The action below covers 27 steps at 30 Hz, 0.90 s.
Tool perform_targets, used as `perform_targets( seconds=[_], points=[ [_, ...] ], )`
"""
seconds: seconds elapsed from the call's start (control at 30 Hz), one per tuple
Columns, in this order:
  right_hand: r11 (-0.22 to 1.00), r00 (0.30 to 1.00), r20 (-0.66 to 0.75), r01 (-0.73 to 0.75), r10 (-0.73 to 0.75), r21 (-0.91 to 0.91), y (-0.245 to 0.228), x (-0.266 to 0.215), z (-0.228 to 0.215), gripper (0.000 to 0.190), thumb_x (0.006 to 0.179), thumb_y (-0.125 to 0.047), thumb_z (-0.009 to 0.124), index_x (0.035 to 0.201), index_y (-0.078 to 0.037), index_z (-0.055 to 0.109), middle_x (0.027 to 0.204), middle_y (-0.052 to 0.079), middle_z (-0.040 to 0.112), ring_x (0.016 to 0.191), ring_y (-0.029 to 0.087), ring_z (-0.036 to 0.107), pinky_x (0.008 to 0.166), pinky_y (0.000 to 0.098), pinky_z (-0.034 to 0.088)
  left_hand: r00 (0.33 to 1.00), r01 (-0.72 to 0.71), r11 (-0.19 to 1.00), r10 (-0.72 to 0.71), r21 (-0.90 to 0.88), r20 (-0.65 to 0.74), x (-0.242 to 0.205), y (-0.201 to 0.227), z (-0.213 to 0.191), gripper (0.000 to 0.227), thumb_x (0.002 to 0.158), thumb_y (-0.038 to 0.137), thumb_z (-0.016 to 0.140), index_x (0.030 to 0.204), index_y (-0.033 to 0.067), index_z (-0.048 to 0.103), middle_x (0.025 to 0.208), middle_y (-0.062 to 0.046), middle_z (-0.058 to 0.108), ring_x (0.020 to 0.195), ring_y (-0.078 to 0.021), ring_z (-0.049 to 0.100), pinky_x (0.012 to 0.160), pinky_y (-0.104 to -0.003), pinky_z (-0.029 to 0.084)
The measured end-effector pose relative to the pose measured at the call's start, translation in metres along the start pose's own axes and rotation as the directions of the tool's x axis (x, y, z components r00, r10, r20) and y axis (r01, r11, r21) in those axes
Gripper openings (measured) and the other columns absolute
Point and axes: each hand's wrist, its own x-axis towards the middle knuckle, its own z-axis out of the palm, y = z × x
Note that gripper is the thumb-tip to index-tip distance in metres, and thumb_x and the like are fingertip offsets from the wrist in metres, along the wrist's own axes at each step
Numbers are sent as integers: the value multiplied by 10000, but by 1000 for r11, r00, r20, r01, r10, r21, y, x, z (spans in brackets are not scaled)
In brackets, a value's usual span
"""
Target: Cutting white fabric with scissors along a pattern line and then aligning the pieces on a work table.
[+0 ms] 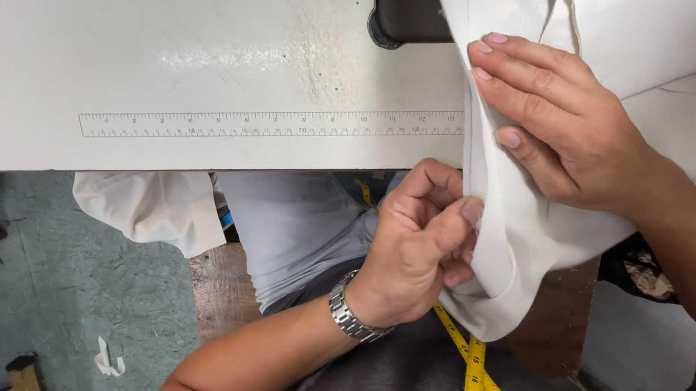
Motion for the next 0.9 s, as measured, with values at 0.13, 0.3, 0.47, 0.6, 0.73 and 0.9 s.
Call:
perform_targets(
  seconds=[0.13,0.3,0.47,0.6,0.73,0.9],
  points=[
    [1000,999,43,-5,6,-22,3,-5,-1,501,1364,-132,578,1769,161,617,1844,417,639,1744,637,639,1488,698,540,998,-45,996,42,81,44,-1,7,8,166,1218,140,782,1181,86,630,893,-53,698,619,-99,623,424,-238,424],
    [951,986,165,38,14,-305,5,-10,2,573,1340,-286,680,1764,96,723,1892,295,663,1777,510,630,1456,647,511,970,-196,628,236,753,56,7,4,-20,190,1117,35,781,1111,149,629,959,20,709,769,-75,604,684,-260,522],
    [912,978,208,96,-12,-399,3,-6,0,526,1330,-284,704,1766,7,733,1890,230,687,1748,515,668,1428,637,526,983,-101,613,182,783,-15,0,15,-36,169,1161,65,785,1106,102,629,894,-35,780,660,-112,743,607,-272,584],
    [905,969,243,137,-38,-402,2,0,-4,535,1273,-280,778,1767,-77,746,1858,143,745,1693,468,724,1419,633,502,951,-307,134,69,942,301,-6,49,-69,71,1138,90,737,1068,91,723,907,-32,764,757,-178,707,687,-345,592],
    [908,965,250,171,-76,-384,4,-2,-3,553,1263,-250,815,1794,-133,713,1839,135,758,1682,483,729,1408,661,476,698,-634,-139,322,761,640,6,137,-28,90,1205,60,826,1245,-20,838,1025,-133,890,782,-189,779,675,-275,628],
    [873,959,264,216,-106,-436,7,1,-6,592,1147,-263,872,1718,-130,788,1804,98,788,1668,450,713,1356,642,490,607,-551,-799,-188,239,772,124,156,-18,736,1336,623,884,1802,81,706,1879,-165,646,1740,-354,568,1413,-660,459]
  ],
)
